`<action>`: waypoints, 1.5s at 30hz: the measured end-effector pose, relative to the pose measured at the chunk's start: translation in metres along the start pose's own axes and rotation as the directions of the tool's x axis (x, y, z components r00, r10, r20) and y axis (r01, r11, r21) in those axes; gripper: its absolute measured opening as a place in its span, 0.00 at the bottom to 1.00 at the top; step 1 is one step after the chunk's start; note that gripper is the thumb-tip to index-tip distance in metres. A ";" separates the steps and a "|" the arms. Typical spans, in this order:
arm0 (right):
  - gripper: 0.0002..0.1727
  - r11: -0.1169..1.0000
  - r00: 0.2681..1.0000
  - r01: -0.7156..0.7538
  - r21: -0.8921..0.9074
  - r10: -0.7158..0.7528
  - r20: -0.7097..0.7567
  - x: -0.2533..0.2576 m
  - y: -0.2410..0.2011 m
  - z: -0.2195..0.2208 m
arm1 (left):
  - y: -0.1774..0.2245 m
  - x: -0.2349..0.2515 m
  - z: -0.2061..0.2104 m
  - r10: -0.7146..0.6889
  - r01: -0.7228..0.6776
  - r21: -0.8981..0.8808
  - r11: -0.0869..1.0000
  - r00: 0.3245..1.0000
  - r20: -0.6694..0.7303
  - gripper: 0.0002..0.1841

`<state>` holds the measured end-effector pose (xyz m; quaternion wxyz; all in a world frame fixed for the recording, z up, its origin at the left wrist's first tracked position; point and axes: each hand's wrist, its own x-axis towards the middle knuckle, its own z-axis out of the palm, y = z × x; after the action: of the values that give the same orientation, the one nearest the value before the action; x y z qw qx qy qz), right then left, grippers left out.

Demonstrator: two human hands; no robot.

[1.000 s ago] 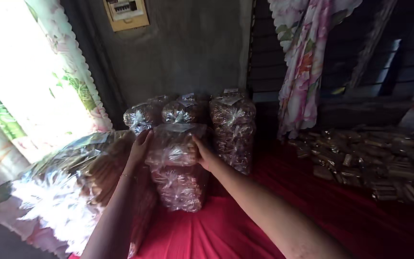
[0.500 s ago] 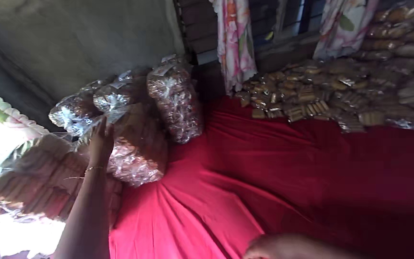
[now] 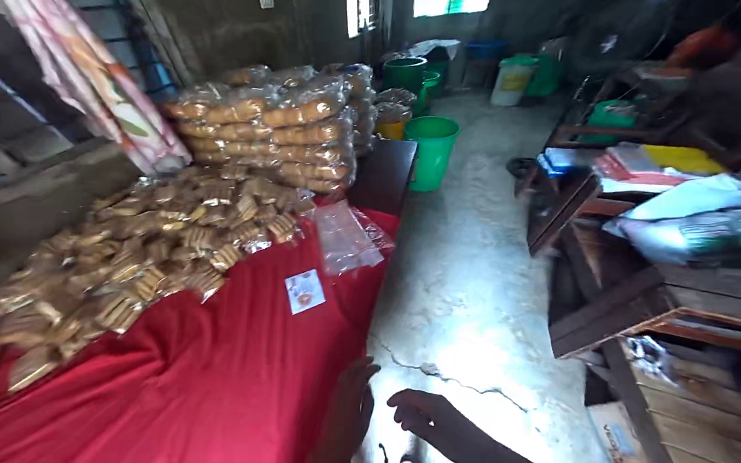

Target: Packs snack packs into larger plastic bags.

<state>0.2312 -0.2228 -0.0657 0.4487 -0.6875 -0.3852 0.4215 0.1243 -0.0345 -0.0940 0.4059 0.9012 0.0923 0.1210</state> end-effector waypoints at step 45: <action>0.27 0.736 0.629 -0.629 -0.251 0.671 0.393 0.050 0.354 -0.278 | -0.042 0.281 0.025 -0.501 0.366 0.790 0.492 0.861 -0.088 0.16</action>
<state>0.5589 -0.3653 -0.3439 0.1310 -0.6793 -0.2242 0.6864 0.3972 0.0492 -0.1016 -0.0066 0.9385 0.3280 -0.1078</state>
